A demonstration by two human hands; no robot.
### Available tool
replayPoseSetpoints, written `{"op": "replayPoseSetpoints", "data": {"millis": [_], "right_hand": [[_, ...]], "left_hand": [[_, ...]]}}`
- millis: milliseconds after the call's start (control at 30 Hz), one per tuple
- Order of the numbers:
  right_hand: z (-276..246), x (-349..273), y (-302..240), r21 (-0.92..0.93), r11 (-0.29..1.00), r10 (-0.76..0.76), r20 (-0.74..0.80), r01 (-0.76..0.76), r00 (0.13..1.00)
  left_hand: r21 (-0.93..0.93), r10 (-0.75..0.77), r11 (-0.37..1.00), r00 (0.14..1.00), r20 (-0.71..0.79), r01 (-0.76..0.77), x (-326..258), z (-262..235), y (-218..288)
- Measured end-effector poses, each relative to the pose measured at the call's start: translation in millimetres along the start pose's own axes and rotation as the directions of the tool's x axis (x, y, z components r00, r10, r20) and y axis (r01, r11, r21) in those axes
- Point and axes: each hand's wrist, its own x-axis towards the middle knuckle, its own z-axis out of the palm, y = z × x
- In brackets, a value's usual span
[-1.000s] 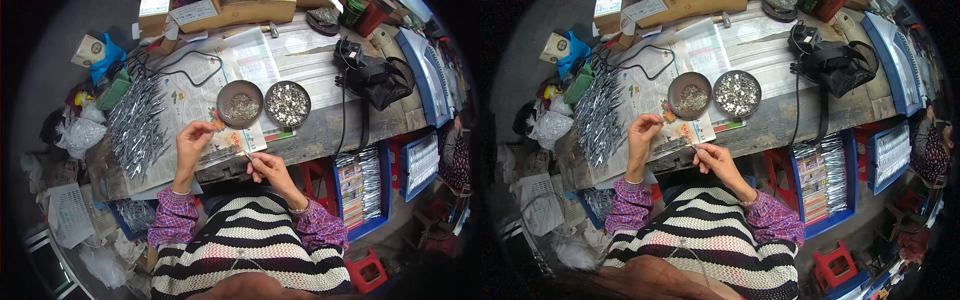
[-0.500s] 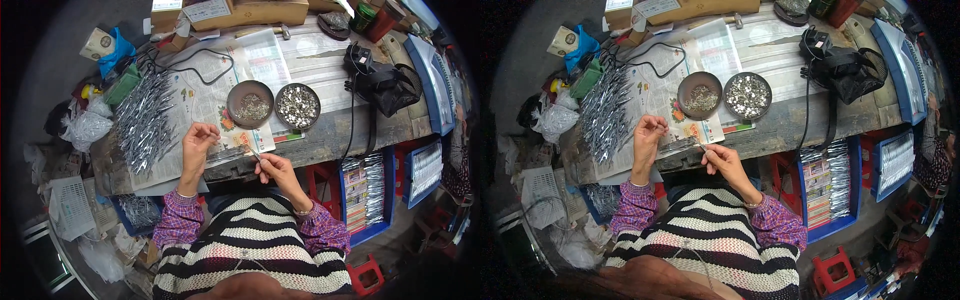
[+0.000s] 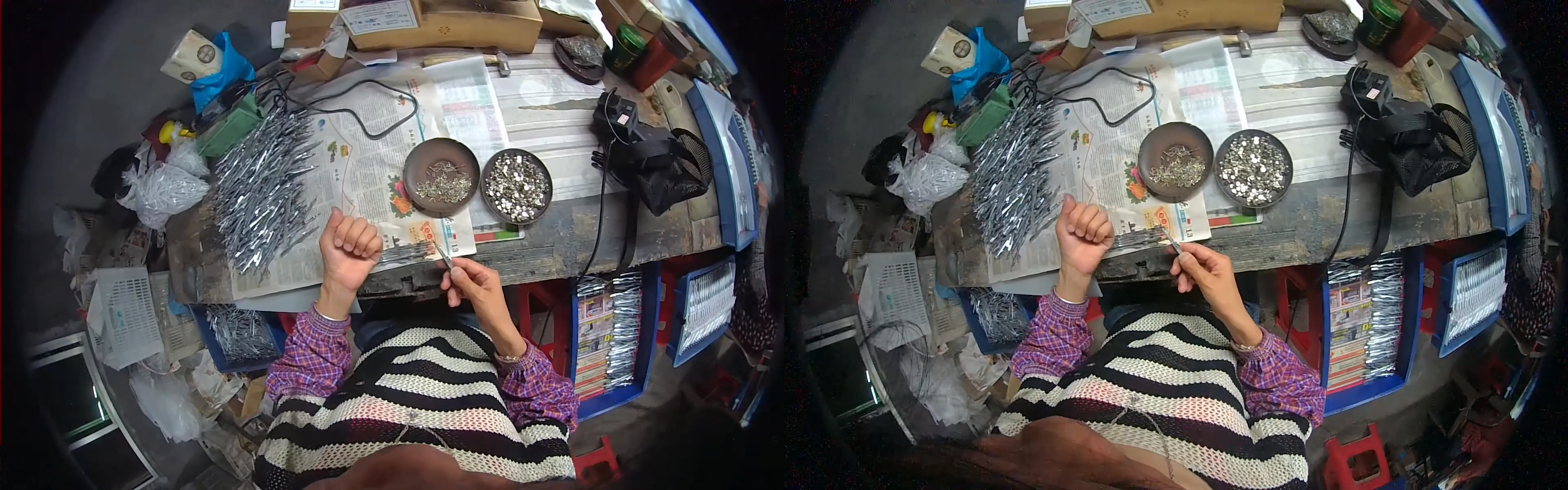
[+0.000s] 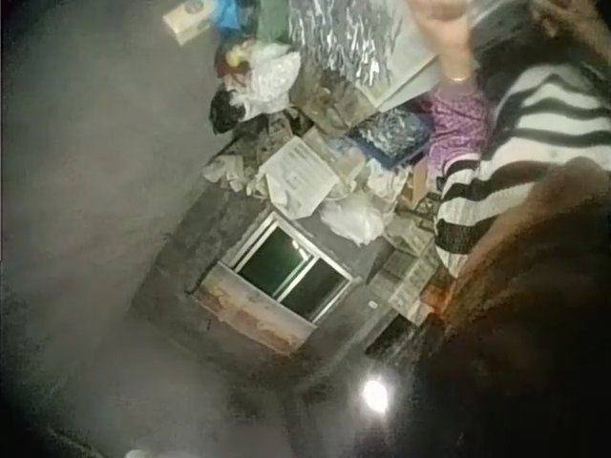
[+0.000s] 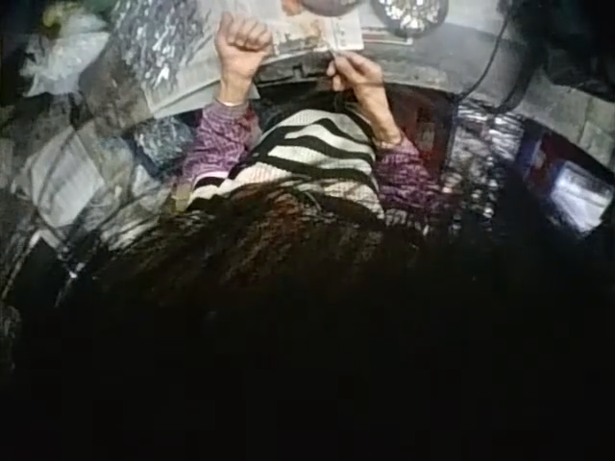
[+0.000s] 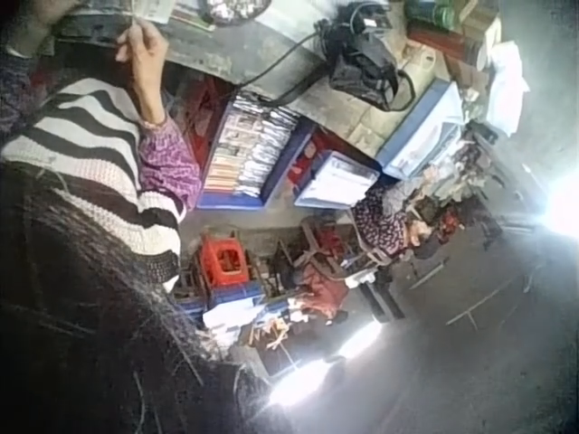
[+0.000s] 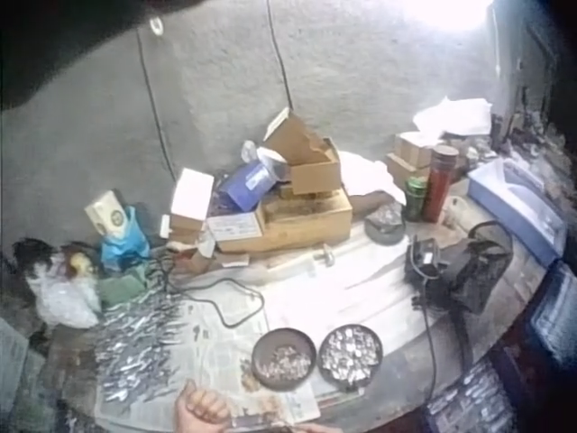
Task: Assembling small metal hardware components by threading metal pieces onto pins.
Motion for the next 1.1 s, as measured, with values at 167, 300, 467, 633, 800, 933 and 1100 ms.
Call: {"op": "replayPoseSetpoints", "data": {"millis": [167, 300, 467, 633, 800, 933, 1100], "right_hand": [[-2, 2, 3, -0.008, 1.0, 0.008, -0.016, -0.008, 1.0], [0, 1, 1, -0.01, 1.0, 0.015, -0.017, -0.015, 1.0], [0, 1, 0, -0.016, 1.0, 0.014, -0.017, -0.014, 1.0], [-1, 2, 0, -0.039, 0.999, 0.007, -0.006, -0.007, 1.0], [-2, 0, -1, -0.035, 0.999, 0.013, 0.006, -0.012, 1.0], [-4, -1, -1, -0.017, 1.0, 0.024, -0.011, -0.024, 1.0], [1, -2, -8, 0.051, 0.995, 0.081, 0.064, -0.084, 0.995]], "left_hand": [[0.006, 0.03, 1.0, 0.998, -0.061, -0.03, -2, 2, -2], [0.013, 0.025, 1.0, 0.998, -0.051, -0.024, -3, 0, 0], [0.182, -0.022, 0.983, 0.996, 0.086, 0.006, 0, 3, -1], [0.225, -0.024, 0.974, 0.995, 0.097, 0.001, -2, 2, 2], [0.195, -0.018, 0.981, 0.995, 0.096, -0.001, -3, -4, -3], [0.543, -0.034, 0.839, 0.995, 0.093, -0.022, -8, 3, -14], [0.807, -0.175, -0.176, 0.824, 0.539, -0.564, -24, 11, -20]]}}
